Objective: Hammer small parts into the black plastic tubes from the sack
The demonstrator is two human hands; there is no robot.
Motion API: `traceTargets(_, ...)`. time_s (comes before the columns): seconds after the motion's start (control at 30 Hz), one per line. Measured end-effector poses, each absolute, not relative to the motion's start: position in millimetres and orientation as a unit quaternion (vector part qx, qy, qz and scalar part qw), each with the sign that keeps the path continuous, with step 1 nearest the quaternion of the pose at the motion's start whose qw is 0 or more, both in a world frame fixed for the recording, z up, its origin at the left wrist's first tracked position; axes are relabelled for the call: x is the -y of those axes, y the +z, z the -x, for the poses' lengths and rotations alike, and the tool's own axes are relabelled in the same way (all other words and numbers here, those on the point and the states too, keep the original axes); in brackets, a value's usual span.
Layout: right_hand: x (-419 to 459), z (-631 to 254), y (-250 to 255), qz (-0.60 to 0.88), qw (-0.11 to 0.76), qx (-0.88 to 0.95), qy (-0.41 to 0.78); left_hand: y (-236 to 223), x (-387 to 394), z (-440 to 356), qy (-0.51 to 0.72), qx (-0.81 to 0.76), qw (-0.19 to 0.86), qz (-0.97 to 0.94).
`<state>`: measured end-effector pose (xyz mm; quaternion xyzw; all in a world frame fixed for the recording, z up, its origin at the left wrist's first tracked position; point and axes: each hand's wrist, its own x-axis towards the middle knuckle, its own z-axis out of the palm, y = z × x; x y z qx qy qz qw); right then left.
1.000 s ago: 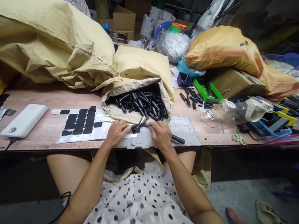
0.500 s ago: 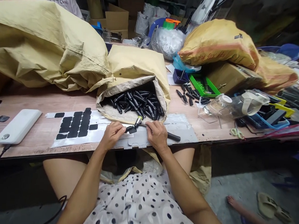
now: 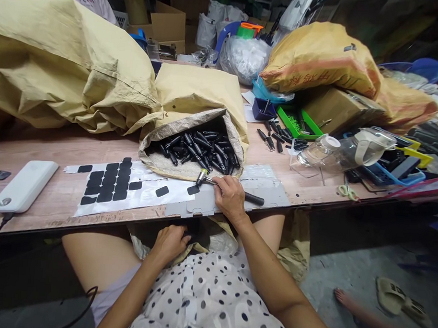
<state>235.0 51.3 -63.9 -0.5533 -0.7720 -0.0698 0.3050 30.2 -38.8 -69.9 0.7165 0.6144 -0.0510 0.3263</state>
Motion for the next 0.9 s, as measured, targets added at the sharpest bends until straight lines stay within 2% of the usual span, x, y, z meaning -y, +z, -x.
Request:
traceTargets(0.17, -51.2, -234.0, -62.5, 0.547, 0.314, 0.772, -0.08, -89.8, 35.3, -25.8, -0.017, -0.619, 0.305, -0.724)
traceTargets(0.3, -51.0, -233.7, -62.5, 0.547, 0.313, 0.771, -0.084, -46.2, 24.6, -22.3, -0.006, -0.521, 0.424, -0.741)
traceTargets(0.37, -51.0, -233.7, -62.9, 0.554, 0.305, 0.771, -0.077, -17.9, 9.5, -21.6, 0.039, -0.487, 0.488, -0.723)
traceTargets(0.4, -51.0, -233.9, -63.1, 0.557, 0.301, 0.771, -0.072, -6.5, -1.1, -21.0, 0.072, -0.495, 0.488, -0.716)
traceTargets(0.47, -51.2, -234.2, -63.7, 0.56, 0.295, 0.771, -0.065, 7.0, -27.6, -18.6, 0.151, -0.56, 0.403, -0.708)
traceTargets(0.53, -51.5, -234.6, -64.3, 0.559, 0.296, 0.772, -0.063, 8.0, -56.9, -14.4, 0.205, -0.64, 0.261, -0.693)
traceTargets(0.63, -52.0, -234.9, -65.2, 0.556, 0.304, 0.772, -0.062, -4.0, -93.7, -6.9, 0.197, -0.693, 0.124, -0.683)
traceTargets(0.77, -52.6, -234.5, -65.9, 0.559, 0.297, 0.772, -0.049, -19.7, -116.8, -1.2, 0.146, -0.702, 0.086, -0.692)
traceTargets(0.9, -53.1, -234.5, -66.7, 0.563, 0.291, 0.772, -0.043, -24.5, -120.2, 0.2, 0.147, -0.695, 0.077, -0.7)
